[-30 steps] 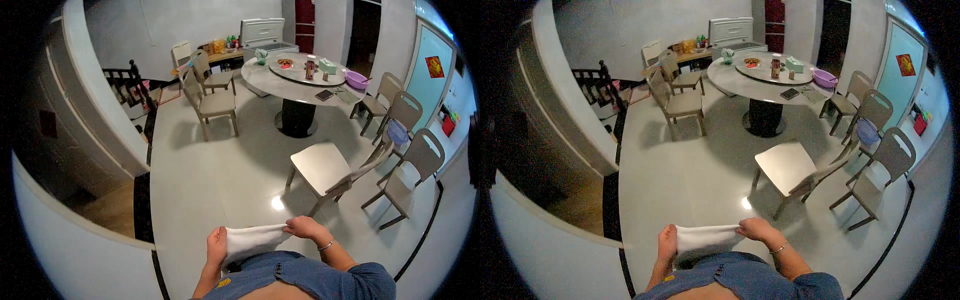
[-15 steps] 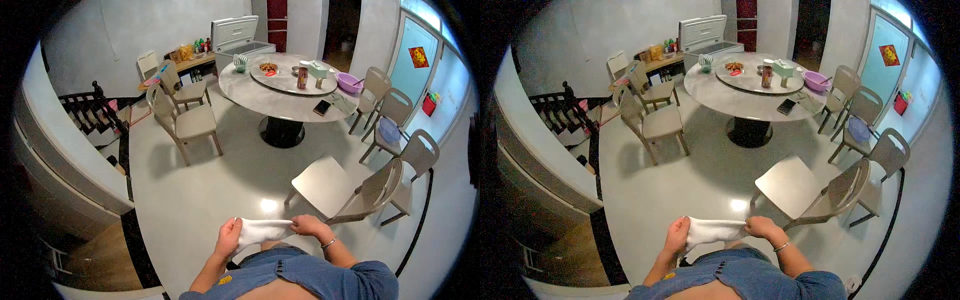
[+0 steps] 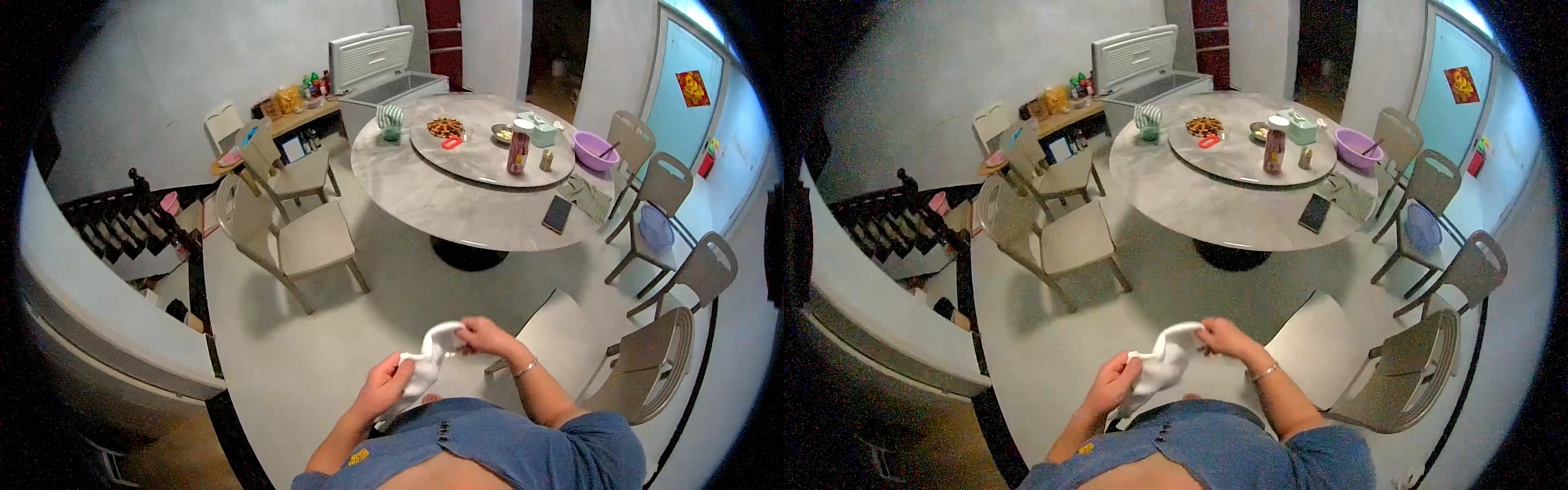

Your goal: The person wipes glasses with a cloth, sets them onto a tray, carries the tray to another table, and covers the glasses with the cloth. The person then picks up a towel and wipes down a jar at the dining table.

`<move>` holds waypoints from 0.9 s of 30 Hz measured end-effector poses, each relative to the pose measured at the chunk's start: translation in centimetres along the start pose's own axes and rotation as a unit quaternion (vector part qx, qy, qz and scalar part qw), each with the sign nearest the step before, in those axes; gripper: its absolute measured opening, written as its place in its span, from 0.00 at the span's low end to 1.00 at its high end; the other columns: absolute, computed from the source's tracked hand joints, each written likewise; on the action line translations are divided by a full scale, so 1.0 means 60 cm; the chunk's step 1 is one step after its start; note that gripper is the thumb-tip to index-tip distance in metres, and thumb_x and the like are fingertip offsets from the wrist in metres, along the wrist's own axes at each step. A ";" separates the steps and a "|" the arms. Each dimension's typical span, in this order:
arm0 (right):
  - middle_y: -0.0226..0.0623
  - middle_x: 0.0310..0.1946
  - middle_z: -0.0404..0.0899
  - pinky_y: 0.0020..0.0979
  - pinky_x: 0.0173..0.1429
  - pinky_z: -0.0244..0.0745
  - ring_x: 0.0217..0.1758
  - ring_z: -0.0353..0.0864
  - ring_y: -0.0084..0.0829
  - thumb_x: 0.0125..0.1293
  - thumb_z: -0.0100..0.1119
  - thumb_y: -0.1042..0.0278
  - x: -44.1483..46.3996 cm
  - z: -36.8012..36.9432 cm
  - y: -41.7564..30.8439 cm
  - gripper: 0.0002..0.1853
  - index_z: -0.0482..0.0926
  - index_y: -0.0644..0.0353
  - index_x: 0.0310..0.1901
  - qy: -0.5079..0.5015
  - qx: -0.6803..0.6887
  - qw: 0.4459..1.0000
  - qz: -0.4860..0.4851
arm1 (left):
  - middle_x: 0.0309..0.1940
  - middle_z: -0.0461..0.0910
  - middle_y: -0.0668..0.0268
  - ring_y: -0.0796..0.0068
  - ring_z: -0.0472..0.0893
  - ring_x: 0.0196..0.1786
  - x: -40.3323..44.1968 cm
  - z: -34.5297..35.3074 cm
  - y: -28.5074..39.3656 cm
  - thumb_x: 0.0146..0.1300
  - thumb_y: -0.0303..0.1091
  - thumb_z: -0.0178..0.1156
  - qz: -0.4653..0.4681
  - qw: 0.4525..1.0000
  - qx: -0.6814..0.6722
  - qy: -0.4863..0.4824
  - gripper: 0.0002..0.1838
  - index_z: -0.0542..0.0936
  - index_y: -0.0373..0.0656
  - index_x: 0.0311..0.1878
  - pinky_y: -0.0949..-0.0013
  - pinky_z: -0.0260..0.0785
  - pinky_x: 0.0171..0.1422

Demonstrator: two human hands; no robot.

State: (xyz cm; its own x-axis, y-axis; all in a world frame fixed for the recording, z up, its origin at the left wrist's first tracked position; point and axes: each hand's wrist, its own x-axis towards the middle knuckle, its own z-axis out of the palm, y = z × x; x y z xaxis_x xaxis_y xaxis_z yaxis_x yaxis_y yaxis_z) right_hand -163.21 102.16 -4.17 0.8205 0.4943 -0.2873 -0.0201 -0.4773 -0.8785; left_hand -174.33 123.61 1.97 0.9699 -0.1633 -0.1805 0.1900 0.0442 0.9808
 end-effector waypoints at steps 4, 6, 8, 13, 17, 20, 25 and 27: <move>0.35 0.33 0.73 0.27 0.36 0.75 0.36 0.74 0.25 0.60 0.45 0.68 0.082 -0.079 -0.083 0.11 0.70 0.64 0.41 0.078 0.279 0.949 -0.124 | 0.30 0.73 0.68 0.81 0.70 0.33 0.089 -0.007 0.071 0.61 0.37 0.46 0.123 0.981 0.102 -0.114 0.12 0.72 0.37 0.39 0.77 0.62 0.39; 0.36 0.37 0.73 0.29 0.43 0.74 0.38 0.74 0.27 0.59 0.47 0.68 0.122 -0.121 -0.086 0.11 0.69 0.63 0.42 0.170 0.409 0.877 -0.186 | 0.33 0.74 0.62 0.74 0.73 0.38 0.148 -0.013 0.085 0.60 0.34 0.47 0.155 0.969 0.115 -0.154 0.11 0.72 0.36 0.40 0.73 0.63 0.42; 0.38 0.43 0.70 0.29 0.43 0.73 0.40 0.73 0.28 0.58 0.50 0.67 0.132 -0.132 -0.140 0.14 0.68 0.62 0.44 0.264 0.486 0.790 -0.263 | 0.36 0.73 0.58 0.65 0.73 0.41 0.209 -0.013 0.097 0.59 0.32 0.48 0.367 0.894 0.187 -0.176 0.10 0.72 0.37 0.41 0.69 0.64 0.44; 0.39 0.47 0.68 0.32 0.47 0.69 0.44 0.71 0.32 0.55 0.53 0.68 0.221 -0.064 -0.135 0.17 0.67 0.61 0.47 0.223 0.561 0.771 -0.205 | 0.40 0.73 0.58 0.62 0.72 0.44 0.356 -0.046 0.057 0.57 0.30 0.49 0.338 0.856 0.205 -0.333 0.10 0.72 0.39 0.42 0.65 0.62 0.48; 0.39 0.47 0.68 0.32 0.48 0.69 0.45 0.71 0.32 0.55 0.53 0.67 0.292 -0.049 -0.136 0.18 0.67 0.61 0.47 0.272 0.490 0.813 -0.156 | 0.42 0.73 0.62 0.65 0.71 0.45 0.446 -0.094 0.081 0.55 0.32 0.51 0.332 0.800 0.277 -0.415 0.12 0.71 0.41 0.43 0.65 0.59 0.51; 0.39 0.47 0.68 0.32 0.48 0.68 0.45 0.71 0.32 0.55 0.53 0.67 0.349 -0.071 -0.148 0.18 0.67 0.61 0.47 0.323 0.467 0.810 -0.146 | 0.43 0.73 0.64 0.67 0.71 0.45 0.510 -0.134 0.098 0.55 0.33 0.51 0.339 0.796 0.268 -0.424 0.11 0.72 0.43 0.42 0.65 0.57 0.52; 0.40 0.47 0.68 0.32 0.48 0.68 0.45 0.70 0.33 0.54 0.53 0.67 0.380 -0.149 -0.150 0.18 0.67 0.61 0.47 0.435 0.455 0.763 -0.147 | 0.43 0.72 0.62 0.64 0.70 0.47 0.600 -0.151 0.099 0.55 0.34 0.52 0.307 0.778 0.254 -0.486 0.10 0.73 0.42 0.38 0.65 0.59 0.52; 0.40 0.47 0.68 0.32 0.49 0.67 0.46 0.70 0.33 0.54 0.54 0.67 0.374 -0.185 -0.137 0.18 0.67 0.61 0.47 0.481 0.455 0.734 -0.149 | 0.42 0.72 0.58 0.61 0.70 0.46 0.637 -0.147 0.106 0.55 0.35 0.52 0.307 0.750 0.277 -0.516 0.11 0.72 0.40 0.38 0.64 0.62 0.50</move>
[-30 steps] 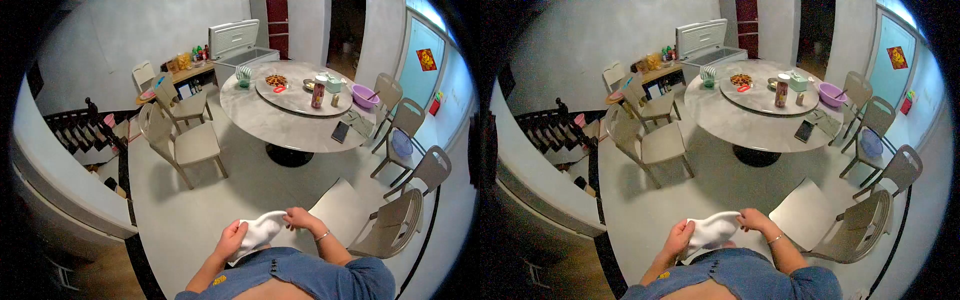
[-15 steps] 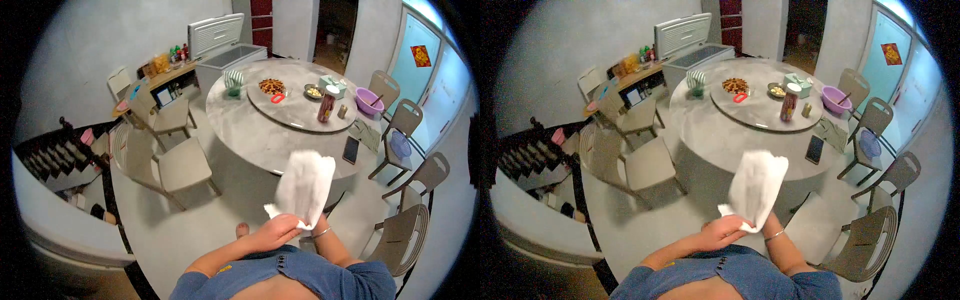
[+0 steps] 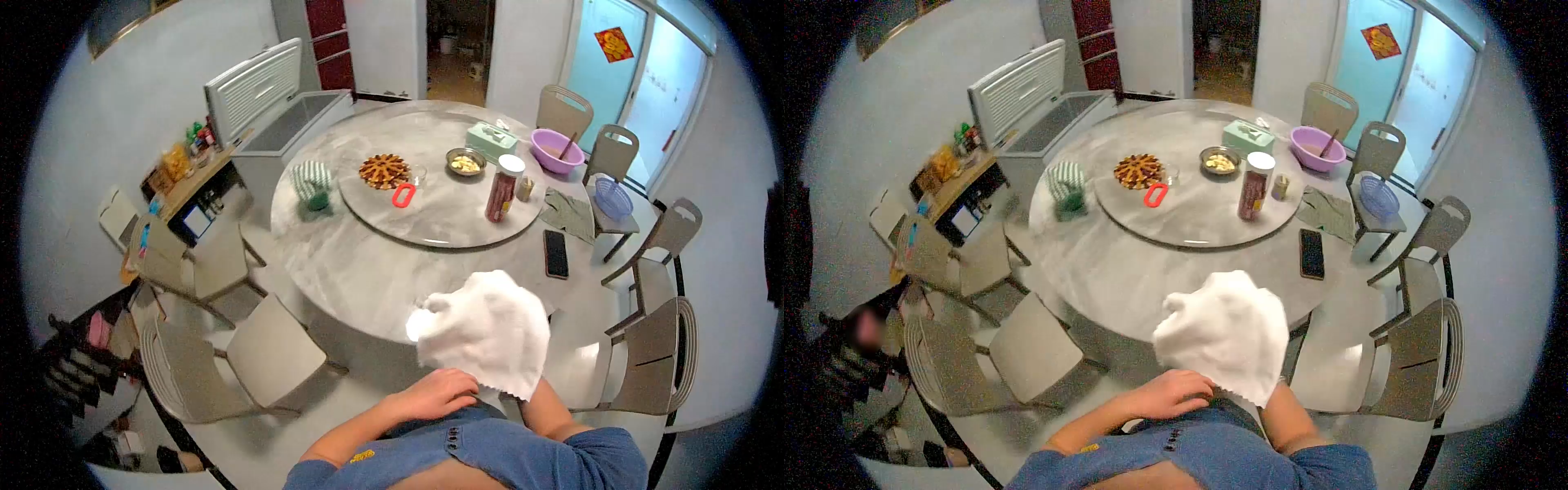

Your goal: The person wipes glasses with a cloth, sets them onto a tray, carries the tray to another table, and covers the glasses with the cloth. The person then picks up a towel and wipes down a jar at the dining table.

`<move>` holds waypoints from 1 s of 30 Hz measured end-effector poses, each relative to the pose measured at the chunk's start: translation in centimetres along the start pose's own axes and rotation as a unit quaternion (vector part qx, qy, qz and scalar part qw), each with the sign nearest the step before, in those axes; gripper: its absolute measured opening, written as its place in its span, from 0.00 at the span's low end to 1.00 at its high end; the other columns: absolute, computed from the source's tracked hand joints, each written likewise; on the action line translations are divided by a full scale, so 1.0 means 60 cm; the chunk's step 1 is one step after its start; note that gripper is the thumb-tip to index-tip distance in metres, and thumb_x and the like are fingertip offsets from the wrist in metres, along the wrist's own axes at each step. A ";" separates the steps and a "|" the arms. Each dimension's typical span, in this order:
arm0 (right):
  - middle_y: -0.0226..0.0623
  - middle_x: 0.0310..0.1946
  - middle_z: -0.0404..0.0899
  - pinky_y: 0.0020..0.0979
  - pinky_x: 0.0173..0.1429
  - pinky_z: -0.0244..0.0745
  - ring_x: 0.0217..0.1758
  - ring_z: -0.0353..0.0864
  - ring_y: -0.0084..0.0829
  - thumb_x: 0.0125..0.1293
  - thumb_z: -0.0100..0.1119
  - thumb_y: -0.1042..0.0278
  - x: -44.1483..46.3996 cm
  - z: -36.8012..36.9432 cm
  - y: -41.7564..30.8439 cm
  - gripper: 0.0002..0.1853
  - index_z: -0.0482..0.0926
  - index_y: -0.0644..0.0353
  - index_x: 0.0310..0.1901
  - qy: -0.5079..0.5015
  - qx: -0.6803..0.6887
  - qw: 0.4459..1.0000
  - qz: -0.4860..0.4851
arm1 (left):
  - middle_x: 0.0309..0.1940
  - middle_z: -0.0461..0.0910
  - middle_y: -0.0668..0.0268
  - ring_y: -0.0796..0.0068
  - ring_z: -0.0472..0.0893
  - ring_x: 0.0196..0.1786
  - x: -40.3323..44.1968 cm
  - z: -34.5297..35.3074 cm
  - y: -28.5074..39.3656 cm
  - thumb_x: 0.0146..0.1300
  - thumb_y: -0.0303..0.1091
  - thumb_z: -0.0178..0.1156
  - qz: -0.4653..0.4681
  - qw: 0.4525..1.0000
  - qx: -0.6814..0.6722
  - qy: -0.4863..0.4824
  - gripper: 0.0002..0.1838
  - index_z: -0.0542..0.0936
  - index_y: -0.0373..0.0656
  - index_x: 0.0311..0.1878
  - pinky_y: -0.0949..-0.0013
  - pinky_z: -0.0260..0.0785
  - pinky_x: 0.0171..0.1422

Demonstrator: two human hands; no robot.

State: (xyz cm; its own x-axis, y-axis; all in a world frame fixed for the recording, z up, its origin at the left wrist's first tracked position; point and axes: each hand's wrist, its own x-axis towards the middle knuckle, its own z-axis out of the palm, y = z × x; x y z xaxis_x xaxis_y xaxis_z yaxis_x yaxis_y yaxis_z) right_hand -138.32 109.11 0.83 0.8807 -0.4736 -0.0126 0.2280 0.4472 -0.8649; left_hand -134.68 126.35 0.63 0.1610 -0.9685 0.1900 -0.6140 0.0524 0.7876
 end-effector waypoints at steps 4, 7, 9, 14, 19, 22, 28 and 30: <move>0.40 0.47 0.68 0.32 0.49 0.67 0.46 0.70 0.33 0.54 0.54 0.66 0.067 -0.047 -0.028 0.19 0.67 0.61 0.47 0.072 0.010 0.996 -0.045 | 0.43 0.71 0.58 0.60 0.71 0.46 0.053 -0.057 -0.084 0.55 0.35 0.51 -0.026 0.999 -0.020 0.028 0.14 0.70 0.41 0.43 0.65 0.63 0.50; 0.40 0.47 0.67 0.32 0.49 0.67 0.46 0.70 0.34 0.54 0.54 0.66 0.125 -0.080 -0.044 0.19 0.67 0.61 0.47 0.103 0.015 0.992 -0.067 | 0.45 0.70 0.58 0.60 0.69 0.50 0.133 -0.105 -0.145 0.52 0.40 0.54 -0.091 0.990 0.009 0.109 0.20 0.69 0.43 0.47 0.64 0.60 0.53; 0.41 0.47 0.67 0.32 0.50 0.66 0.46 0.70 0.34 0.54 0.54 0.66 0.162 -0.100 -0.055 0.19 0.67 0.61 0.48 0.121 0.020 0.989 -0.077 | 0.47 0.69 0.57 0.59 0.67 0.51 0.199 -0.139 -0.173 0.51 0.42 0.55 -0.116 0.984 0.018 0.131 0.23 0.67 0.43 0.50 0.64 0.59 0.55; 0.41 0.47 0.67 0.32 0.50 0.66 0.47 0.69 0.34 0.54 0.54 0.66 0.248 -0.144 -0.071 0.19 0.67 0.61 0.48 0.151 0.026 0.984 -0.088 | 0.54 0.61 0.53 0.57 0.59 0.58 0.387 -0.199 -0.280 0.47 0.45 0.59 -0.154 0.970 0.034 0.186 0.36 0.57 0.38 0.56 0.63 0.52 0.60; 0.41 0.47 0.67 0.32 0.51 0.65 0.47 0.69 0.35 0.53 0.54 0.65 0.338 -0.178 -0.091 0.20 0.67 0.61 0.48 0.161 0.024 0.981 -0.101 | 0.58 0.51 0.49 0.54 0.56 0.60 0.535 -0.206 -0.356 0.39 0.45 0.65 -0.166 0.947 0.033 0.272 0.50 0.45 0.35 0.59 0.63 0.50 0.62; 0.41 0.47 0.67 0.32 0.51 0.65 0.47 0.69 0.35 0.53 0.54 0.65 0.380 -0.194 -0.099 0.20 0.67 0.61 0.48 0.164 0.026 0.980 -0.112 | 0.56 0.53 0.50 0.58 0.58 0.58 0.586 -0.201 -0.366 0.36 0.41 0.68 -0.148 0.936 -0.039 0.317 0.52 0.45 0.37 0.59 0.64 0.53 0.60; 0.42 0.47 0.67 0.32 0.51 0.64 0.48 0.69 0.36 0.53 0.55 0.65 0.413 -0.200 -0.100 0.20 0.67 0.61 0.48 0.162 0.015 0.980 -0.118 | 0.50 0.62 0.54 0.64 0.66 0.52 0.620 -0.202 -0.385 0.36 0.36 0.68 -0.135 0.905 -0.146 0.375 0.46 0.50 0.38 0.56 0.66 0.60 0.54; 0.42 0.48 0.67 0.32 0.52 0.64 0.48 0.68 0.36 0.53 0.55 0.65 0.410 -0.194 -0.086 0.20 0.67 0.61 0.48 0.156 0.010 0.981 -0.114 | 0.48 0.64 0.54 0.65 0.67 0.50 0.590 -0.204 -0.361 0.38 0.36 0.67 -0.131 0.907 -0.191 0.350 0.43 0.51 0.37 0.55 0.68 0.61 0.52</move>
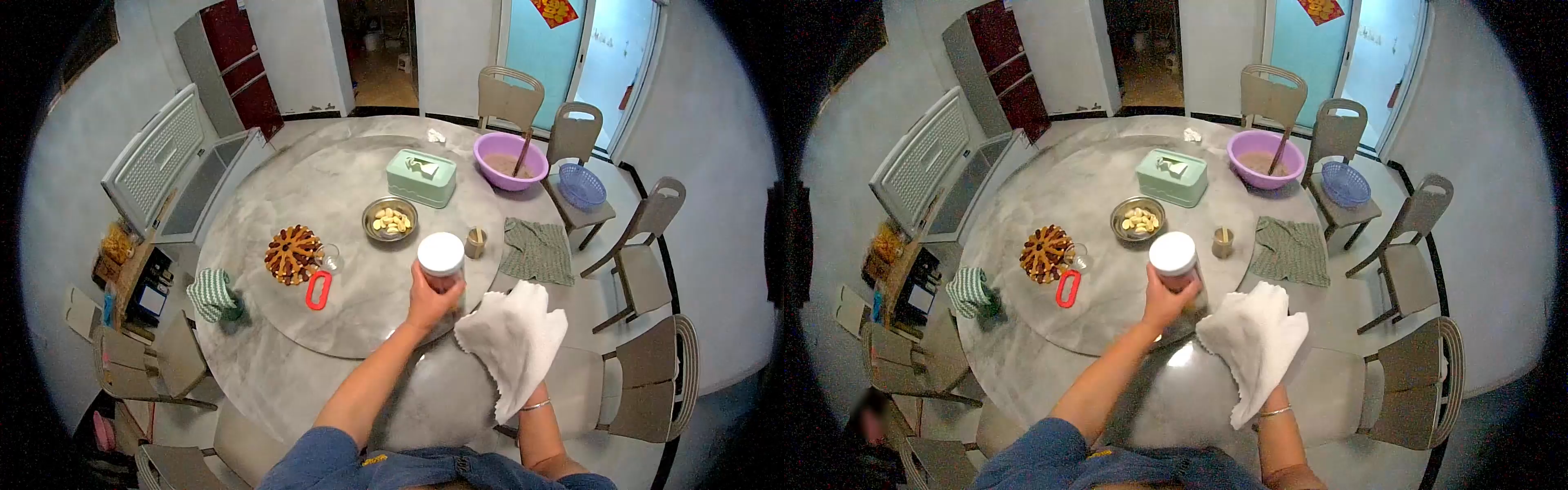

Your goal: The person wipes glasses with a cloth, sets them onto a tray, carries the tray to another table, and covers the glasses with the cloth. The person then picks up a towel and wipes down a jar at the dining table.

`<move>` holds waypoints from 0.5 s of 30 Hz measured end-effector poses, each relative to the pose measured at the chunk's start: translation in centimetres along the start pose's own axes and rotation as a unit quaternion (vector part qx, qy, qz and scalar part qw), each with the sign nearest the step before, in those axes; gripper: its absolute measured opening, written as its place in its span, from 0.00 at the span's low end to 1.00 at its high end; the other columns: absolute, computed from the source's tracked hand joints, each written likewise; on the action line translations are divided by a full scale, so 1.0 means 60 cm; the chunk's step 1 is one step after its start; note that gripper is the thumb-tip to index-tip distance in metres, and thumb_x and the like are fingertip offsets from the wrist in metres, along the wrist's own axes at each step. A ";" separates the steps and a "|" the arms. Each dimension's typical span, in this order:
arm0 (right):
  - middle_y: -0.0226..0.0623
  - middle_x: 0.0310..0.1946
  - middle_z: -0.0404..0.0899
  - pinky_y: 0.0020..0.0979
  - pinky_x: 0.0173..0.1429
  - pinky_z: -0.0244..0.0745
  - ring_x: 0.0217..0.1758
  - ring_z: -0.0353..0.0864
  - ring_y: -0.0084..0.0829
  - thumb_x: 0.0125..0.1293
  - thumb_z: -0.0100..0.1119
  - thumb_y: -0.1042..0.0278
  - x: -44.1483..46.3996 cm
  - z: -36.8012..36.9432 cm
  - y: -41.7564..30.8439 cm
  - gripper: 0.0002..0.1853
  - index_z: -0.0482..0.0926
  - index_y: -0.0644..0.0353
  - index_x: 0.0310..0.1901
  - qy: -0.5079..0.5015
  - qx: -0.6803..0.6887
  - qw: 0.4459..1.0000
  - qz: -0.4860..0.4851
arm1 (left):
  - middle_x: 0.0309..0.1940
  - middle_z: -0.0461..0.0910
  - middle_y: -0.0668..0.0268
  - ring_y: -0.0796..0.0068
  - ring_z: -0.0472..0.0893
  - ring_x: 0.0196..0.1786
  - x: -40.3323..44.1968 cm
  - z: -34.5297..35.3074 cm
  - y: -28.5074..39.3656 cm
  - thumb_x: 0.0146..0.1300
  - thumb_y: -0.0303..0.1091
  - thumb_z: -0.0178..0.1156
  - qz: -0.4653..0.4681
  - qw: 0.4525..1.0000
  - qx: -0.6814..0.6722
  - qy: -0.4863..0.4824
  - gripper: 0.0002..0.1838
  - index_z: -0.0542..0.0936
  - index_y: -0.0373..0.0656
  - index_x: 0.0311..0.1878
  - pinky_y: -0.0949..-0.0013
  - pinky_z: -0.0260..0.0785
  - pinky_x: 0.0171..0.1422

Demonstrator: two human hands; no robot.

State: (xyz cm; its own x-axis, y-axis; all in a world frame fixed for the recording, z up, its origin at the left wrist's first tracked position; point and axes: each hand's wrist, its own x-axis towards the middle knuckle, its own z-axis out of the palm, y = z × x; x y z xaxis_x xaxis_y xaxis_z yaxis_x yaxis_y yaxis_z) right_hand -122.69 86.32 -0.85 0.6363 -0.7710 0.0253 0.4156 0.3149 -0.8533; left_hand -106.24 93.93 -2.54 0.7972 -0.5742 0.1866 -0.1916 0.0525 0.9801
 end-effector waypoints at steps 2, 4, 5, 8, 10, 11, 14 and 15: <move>0.42 0.48 0.67 0.32 0.52 0.64 0.48 0.68 0.36 0.53 0.55 0.65 -0.012 0.012 0.017 0.20 0.67 0.61 0.48 -0.013 -0.003 1.000 0.007 | 0.48 0.64 0.57 0.69 0.67 0.51 -0.037 -0.006 -0.007 0.40 0.37 0.65 -0.006 0.993 -0.104 -0.048 0.42 0.50 0.37 0.55 0.69 0.60 0.53; 0.42 0.48 0.67 0.32 0.52 0.64 0.48 0.68 0.36 0.53 0.55 0.64 -0.036 0.029 0.044 0.21 0.67 0.61 0.48 -0.038 -0.021 0.999 0.019 | 0.48 0.63 0.57 0.69 0.66 0.51 -0.090 -0.011 0.050 0.42 0.38 0.64 -0.007 0.978 -0.193 -0.074 0.42 0.50 0.35 0.55 0.68 0.60 0.54; 0.42 0.48 0.67 0.32 0.52 0.63 0.48 0.68 0.36 0.52 0.55 0.64 -0.050 0.041 0.058 0.21 0.67 0.61 0.48 -0.052 -0.032 0.998 0.025 | 0.48 0.63 0.57 0.69 0.65 0.51 -0.113 -0.013 0.058 0.42 0.38 0.64 -0.025 0.961 -0.261 -0.085 0.42 0.50 0.34 0.55 0.68 0.59 0.55; 0.43 0.48 0.67 0.32 0.53 0.63 0.49 0.68 0.37 0.52 0.55 0.64 -0.094 0.077 0.095 0.21 0.67 0.61 0.48 -0.097 -0.070 0.992 0.032 | 0.49 0.62 0.54 0.66 0.65 0.53 -0.154 -0.065 0.070 0.42 0.37 0.64 0.032 0.988 -0.133 -0.073 0.43 0.49 0.32 0.56 0.67 0.58 0.56; 0.43 0.48 0.67 0.32 0.53 0.63 0.49 0.68 0.37 0.52 0.55 0.64 -0.124 0.097 0.110 0.21 0.67 0.61 0.48 -0.125 -0.096 0.987 0.031 | 0.49 0.63 0.54 0.67 0.65 0.53 -0.175 -0.111 0.091 0.40 0.37 0.65 0.039 0.989 -0.094 -0.103 0.44 0.51 0.32 0.57 0.68 0.58 0.56; 0.43 0.48 0.67 0.32 0.53 0.63 0.49 0.68 0.37 0.52 0.55 0.64 -0.139 0.106 0.112 0.21 0.67 0.61 0.48 -0.138 -0.110 0.984 0.031 | 0.49 0.64 0.54 0.67 0.65 0.53 -0.184 -0.135 0.102 0.39 0.37 0.66 0.047 0.989 -0.066 -0.125 0.44 0.52 0.32 0.57 0.68 0.57 0.56; 0.43 0.48 0.67 0.32 0.53 0.62 0.49 0.68 0.37 0.52 0.55 0.64 -0.186 0.133 0.116 0.21 0.67 0.61 0.48 -0.182 -0.160 0.970 0.027 | 0.50 0.64 0.55 0.68 0.63 0.55 -0.209 -0.195 0.118 0.36 0.37 0.67 0.085 0.979 -0.082 -0.166 0.45 0.54 0.34 0.58 0.67 0.56 0.58; 0.43 0.48 0.67 0.32 0.53 0.62 0.49 0.68 0.37 0.52 0.55 0.64 -0.202 0.141 0.116 0.21 0.67 0.61 0.48 -0.199 -0.179 0.963 0.025 | 0.51 0.63 0.56 0.67 0.63 0.56 -0.221 -0.217 0.120 0.35 0.38 0.68 0.099 0.974 -0.093 -0.179 0.46 0.54 0.34 0.58 0.67 0.55 0.58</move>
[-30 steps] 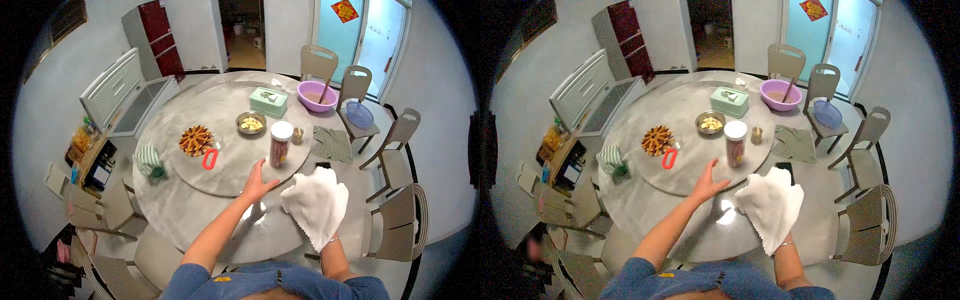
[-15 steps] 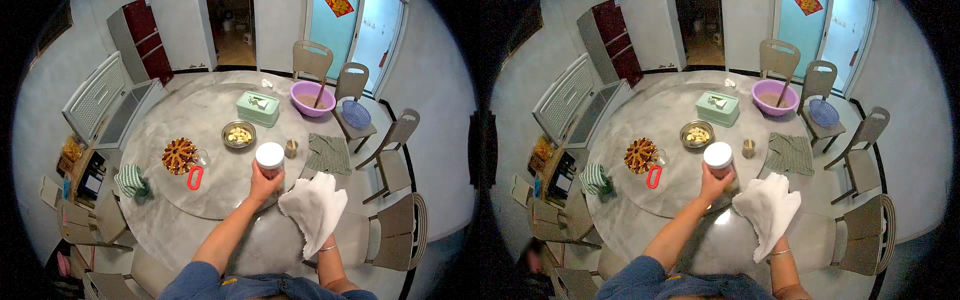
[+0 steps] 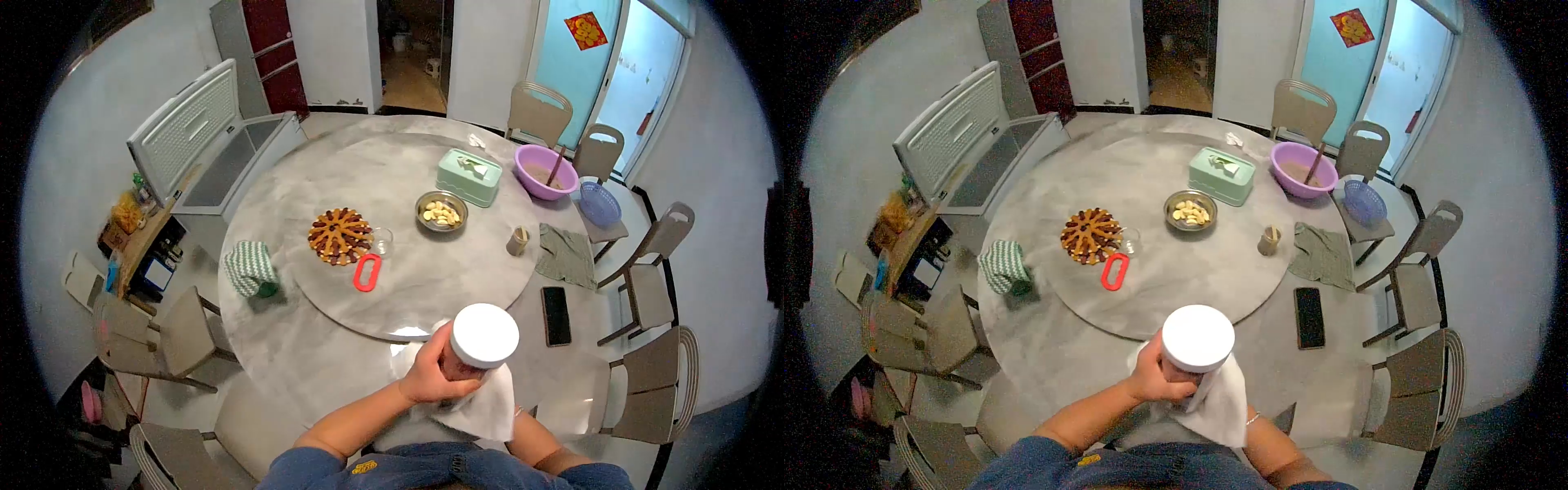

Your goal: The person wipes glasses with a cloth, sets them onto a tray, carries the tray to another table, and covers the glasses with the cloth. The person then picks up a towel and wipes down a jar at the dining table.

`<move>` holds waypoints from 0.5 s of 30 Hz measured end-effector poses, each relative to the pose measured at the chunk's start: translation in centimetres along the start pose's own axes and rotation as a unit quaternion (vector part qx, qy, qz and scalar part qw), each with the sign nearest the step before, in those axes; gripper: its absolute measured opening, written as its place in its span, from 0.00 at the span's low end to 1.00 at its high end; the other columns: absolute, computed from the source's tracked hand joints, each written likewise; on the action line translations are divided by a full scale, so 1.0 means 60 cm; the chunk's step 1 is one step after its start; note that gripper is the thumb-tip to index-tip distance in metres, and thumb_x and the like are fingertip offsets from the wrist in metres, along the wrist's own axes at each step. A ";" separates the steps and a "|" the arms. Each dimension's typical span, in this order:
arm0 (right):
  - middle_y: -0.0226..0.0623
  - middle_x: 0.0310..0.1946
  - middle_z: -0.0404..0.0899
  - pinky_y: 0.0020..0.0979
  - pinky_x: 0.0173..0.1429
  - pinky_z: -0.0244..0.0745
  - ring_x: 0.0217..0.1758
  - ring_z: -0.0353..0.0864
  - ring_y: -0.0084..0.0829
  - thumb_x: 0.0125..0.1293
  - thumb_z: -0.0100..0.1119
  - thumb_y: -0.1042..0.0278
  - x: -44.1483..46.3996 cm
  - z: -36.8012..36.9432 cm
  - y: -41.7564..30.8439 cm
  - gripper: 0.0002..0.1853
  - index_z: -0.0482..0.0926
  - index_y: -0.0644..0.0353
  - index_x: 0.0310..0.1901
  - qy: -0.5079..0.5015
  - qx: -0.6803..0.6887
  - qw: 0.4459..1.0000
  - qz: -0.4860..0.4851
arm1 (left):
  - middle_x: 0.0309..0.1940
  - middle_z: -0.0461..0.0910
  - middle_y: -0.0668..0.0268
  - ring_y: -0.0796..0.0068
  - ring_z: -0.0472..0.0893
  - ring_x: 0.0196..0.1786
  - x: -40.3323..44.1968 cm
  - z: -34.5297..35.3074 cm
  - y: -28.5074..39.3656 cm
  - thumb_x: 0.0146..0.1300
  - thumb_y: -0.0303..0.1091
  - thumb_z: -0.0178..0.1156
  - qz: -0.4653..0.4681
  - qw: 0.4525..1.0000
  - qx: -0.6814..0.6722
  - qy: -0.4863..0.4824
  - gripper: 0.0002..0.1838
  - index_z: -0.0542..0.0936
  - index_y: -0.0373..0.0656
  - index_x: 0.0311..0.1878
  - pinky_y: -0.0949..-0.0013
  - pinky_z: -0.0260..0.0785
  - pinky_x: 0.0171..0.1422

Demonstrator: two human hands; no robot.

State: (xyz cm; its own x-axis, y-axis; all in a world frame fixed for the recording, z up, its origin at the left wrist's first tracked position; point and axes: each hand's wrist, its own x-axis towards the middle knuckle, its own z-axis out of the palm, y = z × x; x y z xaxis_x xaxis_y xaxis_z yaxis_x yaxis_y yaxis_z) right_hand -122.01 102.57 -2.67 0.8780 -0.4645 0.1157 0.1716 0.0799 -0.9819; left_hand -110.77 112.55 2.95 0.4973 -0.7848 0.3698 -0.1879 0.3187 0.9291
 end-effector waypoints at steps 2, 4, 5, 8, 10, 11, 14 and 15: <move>0.43 0.48 0.67 0.32 0.53 0.62 0.49 0.67 0.38 0.52 0.55 0.63 -0.021 0.026 -0.010 0.21 0.67 0.61 0.48 -0.031 -0.036 0.999 -0.005 | 0.51 0.63 0.57 0.66 0.63 0.55 -0.033 -0.025 0.020 0.34 0.39 0.68 -0.007 0.999 0.045 0.004 0.48 0.53 0.34 0.58 0.68 0.54 0.59; 0.43 0.48 0.67 0.32 0.54 0.62 0.50 0.67 0.38 0.52 0.56 0.63 -0.036 0.054 -0.021 0.21 0.67 0.61 0.48 -0.054 -0.074 0.996 -0.013 | 0.51 0.63 0.57 0.66 0.63 0.56 -0.062 -0.041 0.034 0.33 0.39 0.69 0.003 0.999 -0.040 -0.006 0.49 0.53 0.34 0.58 0.67 0.54 0.59; 0.43 0.48 0.67 0.32 0.54 0.62 0.50 0.67 0.38 0.52 0.56 0.63 -0.042 0.068 -0.023 0.22 0.67 0.61 0.48 -0.059 -0.092 0.994 -0.019 | 0.51 0.63 0.56 0.65 0.64 0.55 -0.079 -0.045 0.036 0.32 0.39 0.69 -0.001 0.999 -0.035 0.005 0.50 0.52 0.34 0.58 0.66 0.55 0.58; 0.44 0.48 0.67 0.32 0.54 0.61 0.50 0.67 0.38 0.51 0.56 0.63 -0.052 0.111 -0.023 0.22 0.67 0.61 0.48 -0.051 -0.127 0.990 -0.043 | 0.50 0.64 0.55 0.64 0.65 0.54 -0.118 -0.057 0.044 0.31 0.39 0.70 0.056 0.998 0.028 0.027 0.51 0.51 0.33 0.57 0.66 0.56 0.57; 0.44 0.48 0.67 0.32 0.54 0.61 0.50 0.67 0.38 0.51 0.56 0.63 -0.060 0.137 -0.025 0.22 0.67 0.61 0.48 -0.034 -0.134 0.989 -0.059 | 0.49 0.65 0.55 0.64 0.67 0.52 -0.136 -0.069 0.060 0.31 0.38 0.71 0.082 0.995 0.055 0.026 0.50 0.52 0.32 0.57 0.65 0.58 0.56; 0.44 0.48 0.67 0.32 0.54 0.61 0.50 0.67 0.38 0.51 0.56 0.63 -0.062 0.146 -0.025 0.22 0.67 0.61 0.48 -0.023 -0.134 0.989 -0.066 | 0.48 0.66 0.55 0.63 0.68 0.51 -0.150 -0.077 0.056 0.31 0.38 0.71 0.071 0.994 0.074 0.019 0.50 0.52 0.32 0.56 0.66 0.58 0.56; 0.44 0.48 0.67 0.32 0.55 0.61 0.50 0.67 0.39 0.51 0.56 0.63 -0.072 0.159 -0.042 0.22 0.67 0.61 0.48 0.024 -0.128 0.988 -0.085 | 0.46 0.68 0.54 0.62 0.70 0.50 -0.197 -0.099 0.008 0.32 0.38 0.71 0.017 0.999 0.027 0.009 0.48 0.53 0.32 0.55 0.65 0.59 0.55; 0.44 0.48 0.67 0.32 0.55 0.61 0.50 0.67 0.39 0.51 0.56 0.63 -0.075 0.161 -0.050 0.22 0.67 0.61 0.48 0.043 -0.128 0.986 -0.095 | 0.46 0.68 0.53 0.62 0.70 0.50 -0.193 -0.101 0.047 0.33 0.38 0.70 0.036 0.997 0.048 0.043 0.47 0.53 0.32 0.55 0.65 0.60 0.55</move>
State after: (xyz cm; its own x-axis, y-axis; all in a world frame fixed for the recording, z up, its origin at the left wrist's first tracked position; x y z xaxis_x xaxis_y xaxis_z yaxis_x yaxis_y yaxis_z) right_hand -122.15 112.95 1.19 0.7982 -0.5229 0.2989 0.2010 -0.2365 -0.9506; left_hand -111.92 125.76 1.22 0.5494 -0.7116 0.4379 -0.3042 0.3177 0.8981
